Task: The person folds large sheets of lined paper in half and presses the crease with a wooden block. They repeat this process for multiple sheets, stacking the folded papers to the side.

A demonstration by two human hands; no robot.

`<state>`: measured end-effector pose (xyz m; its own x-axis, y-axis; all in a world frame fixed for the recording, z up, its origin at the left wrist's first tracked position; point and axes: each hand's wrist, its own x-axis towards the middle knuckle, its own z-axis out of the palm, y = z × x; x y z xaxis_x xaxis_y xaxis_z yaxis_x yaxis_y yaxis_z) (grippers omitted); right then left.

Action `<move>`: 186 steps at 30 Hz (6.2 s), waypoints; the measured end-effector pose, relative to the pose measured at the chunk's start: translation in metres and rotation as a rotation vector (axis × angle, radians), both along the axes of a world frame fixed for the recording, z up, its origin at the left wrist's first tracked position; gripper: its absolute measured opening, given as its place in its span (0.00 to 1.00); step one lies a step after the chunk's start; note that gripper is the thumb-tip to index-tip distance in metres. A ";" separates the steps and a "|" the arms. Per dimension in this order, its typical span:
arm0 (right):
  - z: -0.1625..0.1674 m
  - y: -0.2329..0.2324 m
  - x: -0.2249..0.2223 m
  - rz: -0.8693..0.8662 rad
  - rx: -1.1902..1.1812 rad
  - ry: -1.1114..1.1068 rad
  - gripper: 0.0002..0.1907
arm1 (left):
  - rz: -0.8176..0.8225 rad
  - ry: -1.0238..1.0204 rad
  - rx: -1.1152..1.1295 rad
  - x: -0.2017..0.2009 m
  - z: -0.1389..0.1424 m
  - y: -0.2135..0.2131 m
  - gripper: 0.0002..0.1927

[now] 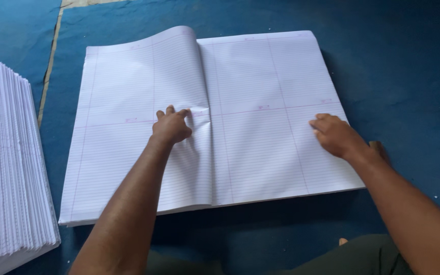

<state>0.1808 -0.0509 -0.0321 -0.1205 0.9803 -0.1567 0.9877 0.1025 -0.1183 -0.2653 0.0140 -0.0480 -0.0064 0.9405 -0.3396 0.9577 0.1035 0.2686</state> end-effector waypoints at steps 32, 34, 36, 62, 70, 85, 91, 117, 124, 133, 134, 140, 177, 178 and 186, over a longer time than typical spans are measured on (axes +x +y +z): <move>-0.012 -0.041 0.088 -0.981 -0.114 0.016 0.17 | 0.035 -0.008 -0.024 -0.011 0.001 -0.005 0.42; 0.003 -0.036 0.079 -0.883 -0.037 0.029 0.17 | 0.032 -0.005 -0.023 -0.010 0.001 -0.005 0.43; 0.020 -0.029 0.070 -0.731 0.062 0.005 0.17 | 0.030 0.000 -0.024 -0.009 0.000 -0.006 0.43; 0.004 0.006 -0.193 0.241 0.274 0.286 0.19 | -0.067 0.071 -0.026 0.018 0.020 -0.013 0.42; -0.009 0.005 -0.225 0.394 0.310 0.190 0.30 | -0.049 0.047 0.029 0.020 0.022 -0.017 0.42; -0.022 0.043 -0.223 0.299 0.427 0.183 0.29 | -0.069 0.026 0.100 0.026 0.034 -0.044 0.39; -0.022 0.070 -0.227 0.234 0.404 0.166 0.27 | -0.088 0.013 0.154 0.030 0.033 -0.055 0.29; 0.000 0.180 -0.247 -0.046 0.239 0.163 0.30 | -0.135 -0.027 0.186 0.032 0.048 -0.092 0.22; 0.011 0.193 -0.257 -0.187 0.184 0.251 0.30 | -0.137 -0.025 0.189 0.033 0.051 -0.096 0.22; 0.019 0.207 -0.264 -0.262 0.191 0.309 0.31 | -0.140 -0.020 0.143 0.033 0.055 -0.100 0.23; 0.021 0.208 -0.265 -0.274 0.177 0.308 0.32 | -0.141 -0.013 0.130 0.033 0.056 -0.100 0.24; 0.022 0.211 -0.261 -0.265 0.176 0.309 0.33 | -0.136 -0.031 0.129 0.033 0.058 -0.100 0.21; 0.005 0.107 -0.233 0.062 0.038 0.291 0.27 | 0.035 -0.024 0.090 0.025 0.033 -0.057 0.45; 0.005 0.105 -0.233 0.069 0.035 0.286 0.27 | 0.042 -0.018 0.063 0.026 0.036 -0.055 0.45; 0.000 0.084 -0.227 0.159 0.020 0.272 0.30 | 0.026 0.040 -0.074 0.022 0.051 -0.047 0.48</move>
<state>-0.0463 0.0335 -0.0317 -0.3072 0.9484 -0.0790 0.8917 0.2579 -0.3721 -0.2429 -0.0327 0.0034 -0.0454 0.9122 -0.4071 0.9644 0.1463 0.2204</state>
